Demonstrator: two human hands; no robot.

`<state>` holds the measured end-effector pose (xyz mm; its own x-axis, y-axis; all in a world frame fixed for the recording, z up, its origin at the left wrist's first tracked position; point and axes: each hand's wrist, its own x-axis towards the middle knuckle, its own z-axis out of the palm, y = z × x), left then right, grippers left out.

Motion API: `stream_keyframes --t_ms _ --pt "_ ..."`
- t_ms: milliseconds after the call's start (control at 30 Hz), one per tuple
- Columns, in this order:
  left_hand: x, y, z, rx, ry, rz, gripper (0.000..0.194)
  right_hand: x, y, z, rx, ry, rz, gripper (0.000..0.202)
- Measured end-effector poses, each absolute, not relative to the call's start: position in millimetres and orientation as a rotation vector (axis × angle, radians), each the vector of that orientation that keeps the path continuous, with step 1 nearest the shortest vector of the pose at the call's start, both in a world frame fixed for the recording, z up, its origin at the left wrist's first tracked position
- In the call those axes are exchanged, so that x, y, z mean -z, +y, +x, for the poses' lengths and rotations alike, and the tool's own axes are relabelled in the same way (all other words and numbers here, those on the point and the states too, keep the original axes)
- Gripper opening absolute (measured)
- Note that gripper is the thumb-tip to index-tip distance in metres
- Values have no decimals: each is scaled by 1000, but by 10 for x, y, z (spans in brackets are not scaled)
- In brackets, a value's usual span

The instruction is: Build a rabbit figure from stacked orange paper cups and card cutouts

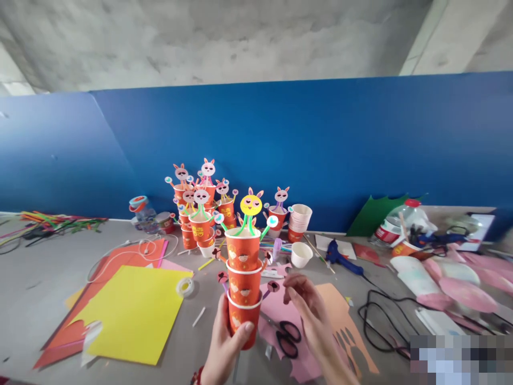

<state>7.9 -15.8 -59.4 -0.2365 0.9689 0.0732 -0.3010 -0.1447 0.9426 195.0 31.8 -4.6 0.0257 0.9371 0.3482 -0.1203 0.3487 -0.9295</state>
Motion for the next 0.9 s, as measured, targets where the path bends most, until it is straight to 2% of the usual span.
stream_keyframes --t_ms 233,433,500,667,900 --pt "438 -79 -701 -1875 1147 811 68 349 260 2015 -1022 -1446 -981 28" --pt "-118 138 -1522 -2175 1227 952 46 675 269 1964 -1006 -1581 -995 35" --pt "-221 224 -1639 -2152 1240 982 41 712 259 1913 -993 -1581 -1017 37" --pt "-241 373 -1584 -2110 1249 1065 41 745 212 1828 -1020 -1739 -1002 37" --pt "-122 412 -1081 -1936 1064 987 48 652 132 1753 -915 -1888 -1013 29"
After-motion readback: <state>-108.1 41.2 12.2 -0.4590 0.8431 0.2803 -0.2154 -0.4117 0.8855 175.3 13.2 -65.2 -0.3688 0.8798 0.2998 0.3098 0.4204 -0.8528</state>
